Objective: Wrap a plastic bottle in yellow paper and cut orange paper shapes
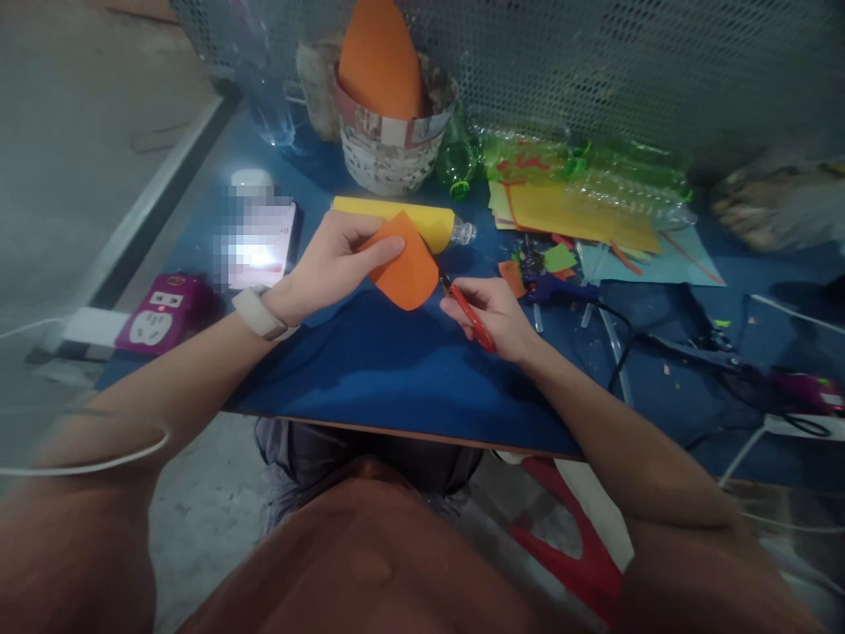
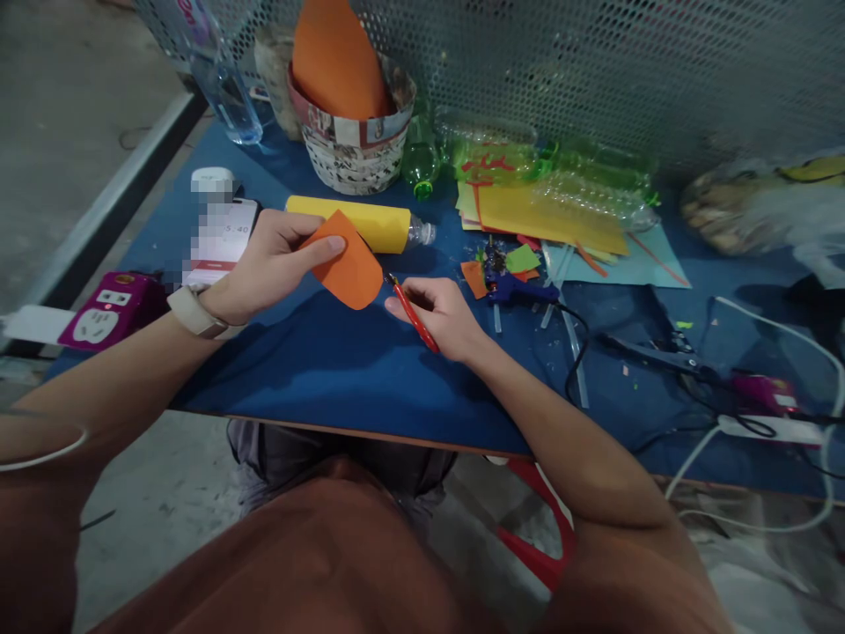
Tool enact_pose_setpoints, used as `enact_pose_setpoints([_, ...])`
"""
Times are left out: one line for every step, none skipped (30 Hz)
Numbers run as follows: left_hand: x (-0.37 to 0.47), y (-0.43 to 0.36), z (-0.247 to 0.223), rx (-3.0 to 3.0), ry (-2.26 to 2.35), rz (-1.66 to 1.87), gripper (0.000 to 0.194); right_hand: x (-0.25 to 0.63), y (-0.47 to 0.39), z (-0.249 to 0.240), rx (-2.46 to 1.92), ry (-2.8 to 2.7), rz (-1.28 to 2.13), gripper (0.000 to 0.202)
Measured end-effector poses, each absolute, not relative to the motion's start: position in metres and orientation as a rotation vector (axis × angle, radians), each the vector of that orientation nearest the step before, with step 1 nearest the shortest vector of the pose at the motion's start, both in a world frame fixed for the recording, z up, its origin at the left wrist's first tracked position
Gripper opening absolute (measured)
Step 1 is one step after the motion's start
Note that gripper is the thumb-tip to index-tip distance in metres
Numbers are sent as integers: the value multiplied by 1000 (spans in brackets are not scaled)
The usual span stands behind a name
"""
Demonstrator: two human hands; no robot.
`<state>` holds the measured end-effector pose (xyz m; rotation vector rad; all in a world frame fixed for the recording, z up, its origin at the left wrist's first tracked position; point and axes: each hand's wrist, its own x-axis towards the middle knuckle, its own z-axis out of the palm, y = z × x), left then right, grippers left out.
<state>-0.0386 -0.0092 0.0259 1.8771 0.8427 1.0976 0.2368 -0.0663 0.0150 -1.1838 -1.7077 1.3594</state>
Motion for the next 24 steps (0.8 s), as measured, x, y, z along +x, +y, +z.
enact_pose_setpoints([-39, -9, 26, 1874, 836, 1098, 48, 237, -66, 15, -1184, -1707, 1361, 59])
enact_pose_setpoints([-39, -9, 26, 1872, 829, 1096, 47, 237, -66, 15, -1185, -1707, 1361, 60])
enact_pose_setpoints([-39, -9, 26, 1872, 825, 1095, 47, 237, -66, 15, -1186, -1709, 1359, 60])
enact_pose_setpoints([-39, -9, 26, 1873, 824, 1098, 47, 237, -66, 15, -1188, -1710, 1354, 60])
enact_pose_setpoints([-39, -9, 25, 1876, 823, 1101, 47, 237, -66, 16, -1192, -1714, 1351, 61])
enact_pose_setpoints([-39, -8, 25, 1878, 823, 1102, 48, 237, -66, 16, -1199, -1716, 1345, 61])
enact_pose_setpoints([-39, -8, 25, 1877, 826, 1101, 48, 237, -66, 17, -1204, -1719, 1340, 62])
enact_pose_setpoints([-39, -7, 24, 1874, 830, 1101, 48, 237, -67, 18, -1208, -1721, 1335, 63])
enact_pose_setpoints([-39, -7, 24, 1870, 835, 1102, 49, 237, -67, 18, -1210, -1722, 1330, 63])
enact_pose_setpoints([-40, -7, 24, 1866, 842, 1102, 49, 237, -67, 19, -1210, -1723, 1325, 63])
enact_pose_setpoints([-40, -7, 24, 1862, 850, 1101, 49, 236, -68, 19, -1210, -1723, 1318, 63])
enact_pose_setpoints([-40, -7, 24, 1858, 855, 1100, 49, 236, -68, 19, -1210, -1725, 1312, 63])
enact_pose_setpoints([-40, -7, 24, 1855, 855, 1098, 48, 235, -68, 20, -1211, -1727, 1307, 63])
enact_pose_setpoints([-40, -8, 25, 1851, 855, 1097, 48, 235, -69, 20, -1213, -1731, 1301, 63])
enact_pose_setpoints([-40, -8, 25, 1848, 858, 1097, 48, 235, -69, 20, -1216, -1736, 1296, 63])
enact_pose_setpoints([-39, -8, 25, 1846, 862, 1096, 47, 234, -69, 20, -1219, -1740, 1292, 64])
enact_pose_setpoints([-39, -8, 25, 1847, 866, 1098, 47, 234, -69, 20, -1224, -1745, 1288, 64])
enact_pose_setpoints([-39, -8, 26, 1848, 871, 1098, 47, 234, -68, 20, -1230, -1749, 1284, 64])
enact_pose_setpoints([-39, -8, 26, 1850, 875, 1094, 47, 234, -68, 20, -1235, -1753, 1280, 65])
enact_pose_setpoints([-39, -8, 25, 1853, 876, 1088, 47, 235, -68, 20, -1242, -1758, 1277, 66])
enact_pose_setpoints([-39, -8, 25, 1856, 875, 1081, 46, 235, -68, 20, -1249, -1760, 1273, 66])
enact_pose_setpoints([-39, -8, 25, 1859, 875, 1076, 46, 235, -68, 20, -1256, -1761, 1272, 67])
enact_pose_setpoints([-39, -8, 24, 1862, 874, 1072, 45, 235, -69, 19, -1262, -1760, 1274, 67])
enact_pose_setpoints([-39, -8, 23, 1868, 873, 1067, 44, 235, -69, 19, -1266, -1758, 1281, 66])
